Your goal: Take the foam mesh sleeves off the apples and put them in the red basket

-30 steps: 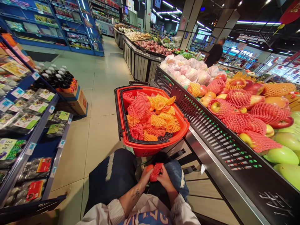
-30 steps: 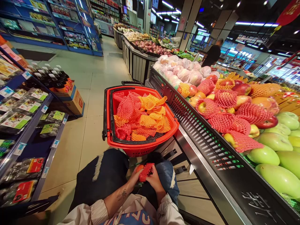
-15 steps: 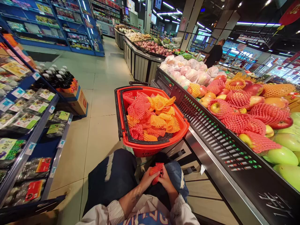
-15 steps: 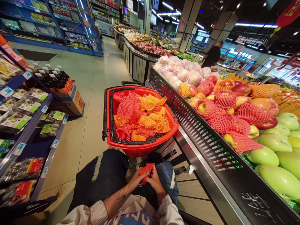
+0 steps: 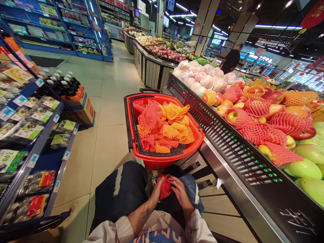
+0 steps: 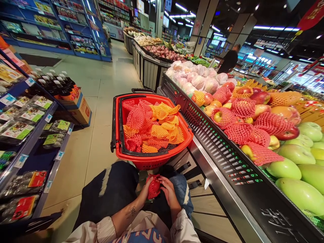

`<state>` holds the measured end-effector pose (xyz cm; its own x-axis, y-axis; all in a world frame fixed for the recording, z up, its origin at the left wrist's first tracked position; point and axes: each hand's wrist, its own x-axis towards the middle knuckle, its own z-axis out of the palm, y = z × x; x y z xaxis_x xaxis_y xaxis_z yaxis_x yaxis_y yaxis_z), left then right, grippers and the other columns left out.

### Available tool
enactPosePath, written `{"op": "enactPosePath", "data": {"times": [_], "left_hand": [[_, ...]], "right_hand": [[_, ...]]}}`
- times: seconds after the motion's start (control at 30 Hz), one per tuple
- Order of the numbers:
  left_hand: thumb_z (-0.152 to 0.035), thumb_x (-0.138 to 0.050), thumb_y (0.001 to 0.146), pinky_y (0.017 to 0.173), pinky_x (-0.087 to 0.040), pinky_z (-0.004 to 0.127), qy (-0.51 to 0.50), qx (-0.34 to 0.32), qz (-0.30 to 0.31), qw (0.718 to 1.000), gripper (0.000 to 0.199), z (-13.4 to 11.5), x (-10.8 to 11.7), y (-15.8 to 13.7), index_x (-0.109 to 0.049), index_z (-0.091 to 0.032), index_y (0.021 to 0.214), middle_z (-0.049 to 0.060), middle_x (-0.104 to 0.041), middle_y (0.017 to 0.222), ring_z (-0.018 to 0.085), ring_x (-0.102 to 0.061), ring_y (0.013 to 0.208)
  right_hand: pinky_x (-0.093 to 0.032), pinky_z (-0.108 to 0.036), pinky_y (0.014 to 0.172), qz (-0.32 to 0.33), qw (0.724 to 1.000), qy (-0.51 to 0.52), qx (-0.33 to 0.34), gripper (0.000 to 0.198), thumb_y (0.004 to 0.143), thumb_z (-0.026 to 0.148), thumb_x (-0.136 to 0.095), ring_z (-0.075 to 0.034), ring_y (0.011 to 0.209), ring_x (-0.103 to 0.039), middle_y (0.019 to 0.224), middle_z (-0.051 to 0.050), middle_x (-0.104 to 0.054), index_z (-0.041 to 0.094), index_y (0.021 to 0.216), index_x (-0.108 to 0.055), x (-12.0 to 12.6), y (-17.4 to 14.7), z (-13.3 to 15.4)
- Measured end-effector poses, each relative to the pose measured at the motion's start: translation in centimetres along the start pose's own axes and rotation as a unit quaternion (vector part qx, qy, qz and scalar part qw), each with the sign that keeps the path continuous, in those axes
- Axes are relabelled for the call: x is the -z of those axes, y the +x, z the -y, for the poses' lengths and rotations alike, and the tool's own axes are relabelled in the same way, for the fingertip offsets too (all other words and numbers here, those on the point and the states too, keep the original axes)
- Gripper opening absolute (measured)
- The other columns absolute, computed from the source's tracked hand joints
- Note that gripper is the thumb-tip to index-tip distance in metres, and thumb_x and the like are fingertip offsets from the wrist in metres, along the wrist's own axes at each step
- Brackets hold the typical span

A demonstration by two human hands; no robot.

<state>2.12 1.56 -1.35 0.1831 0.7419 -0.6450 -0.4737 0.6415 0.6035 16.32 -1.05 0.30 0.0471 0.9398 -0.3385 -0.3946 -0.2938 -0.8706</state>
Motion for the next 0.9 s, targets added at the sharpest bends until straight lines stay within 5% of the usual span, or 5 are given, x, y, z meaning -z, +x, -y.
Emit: {"op": "enactPosePath", "data": {"times": [0.2, 0.47, 0.67, 0.77, 0.9], "left_hand": [[-0.068, -0.081, 0.063, 0.091, -0.052, 0.039, 0.116, -0.035, 0.091, 0.988, 0.066, 0.8, 0.0, -0.3, -0.078, -0.013, 0.099, 0.011, -0.079, 0.091, 0.028, -0.071, 0.089], [-0.078, -0.076, 0.058, 0.092, -0.053, 0.040, 0.122, -0.063, 0.076, 0.988, 0.079, 0.9, 0.1, 0.1, -0.076, -0.012, 0.101, 0.010, -0.078, 0.093, 0.028, -0.070, 0.088], [-0.083, -0.068, 0.061, 0.085, -0.054, 0.038, 0.125, -0.069, 0.031, 0.989, 0.079, 0.0, 0.1, -0.1, -0.075, -0.012, 0.095, 0.011, -0.077, 0.086, 0.028, -0.072, 0.086], [-0.085, -0.064, 0.060, 0.080, -0.053, 0.038, 0.146, -0.078, -0.014, 0.986, 0.082, 0.1, 0.4, 0.3, -0.073, -0.011, 0.094, 0.011, -0.076, 0.084, 0.028, -0.070, 0.081], [-0.083, -0.064, 0.061, 0.091, -0.051, 0.039, 0.154, -0.103, -0.064, 0.981, 0.085, 0.6, 1.0, 1.0, -0.068, -0.012, 0.107, 0.014, -0.075, 0.105, 0.031, -0.068, 0.099]], "right_hand": [[-0.045, -0.045, 0.110, -0.010, 0.999, -0.037, 0.015, 0.049, 0.071, 0.050, -0.079, -0.030, 0.119, -0.065, 0.121, -0.008, -0.073, 0.025, 0.113, -0.076, 0.2, 0.1, -0.7], [-0.038, -0.041, 0.114, 0.020, 0.994, -0.097, 0.036, 0.053, 0.061, 0.055, -0.084, -0.036, 0.137, -0.049, 0.128, -0.008, -0.066, 0.026, 0.105, -0.076, 0.8, 0.5, -1.6], [-0.057, -0.043, 0.087, 0.067, 0.992, -0.107, -0.017, 0.095, 0.033, 0.029, -0.097, -0.034, 0.116, -0.064, 0.128, -0.006, -0.066, 0.033, 0.121, -0.061, 0.6, 0.8, -3.0], [-0.055, -0.034, 0.066, 0.065, 0.989, -0.127, -0.034, 0.090, 0.036, 0.023, -0.095, -0.025, 0.091, -0.069, 0.118, -0.005, -0.068, 0.031, 0.119, -0.060, 0.7, 1.1, -3.5], [-0.047, -0.031, 0.059, 0.070, 0.986, -0.146, -0.046, 0.075, 0.039, 0.022, -0.093, -0.013, 0.059, -0.057, 0.091, -0.001, -0.071, 0.027, 0.110, -0.066, 0.8, 1.5, -3.6]]}}
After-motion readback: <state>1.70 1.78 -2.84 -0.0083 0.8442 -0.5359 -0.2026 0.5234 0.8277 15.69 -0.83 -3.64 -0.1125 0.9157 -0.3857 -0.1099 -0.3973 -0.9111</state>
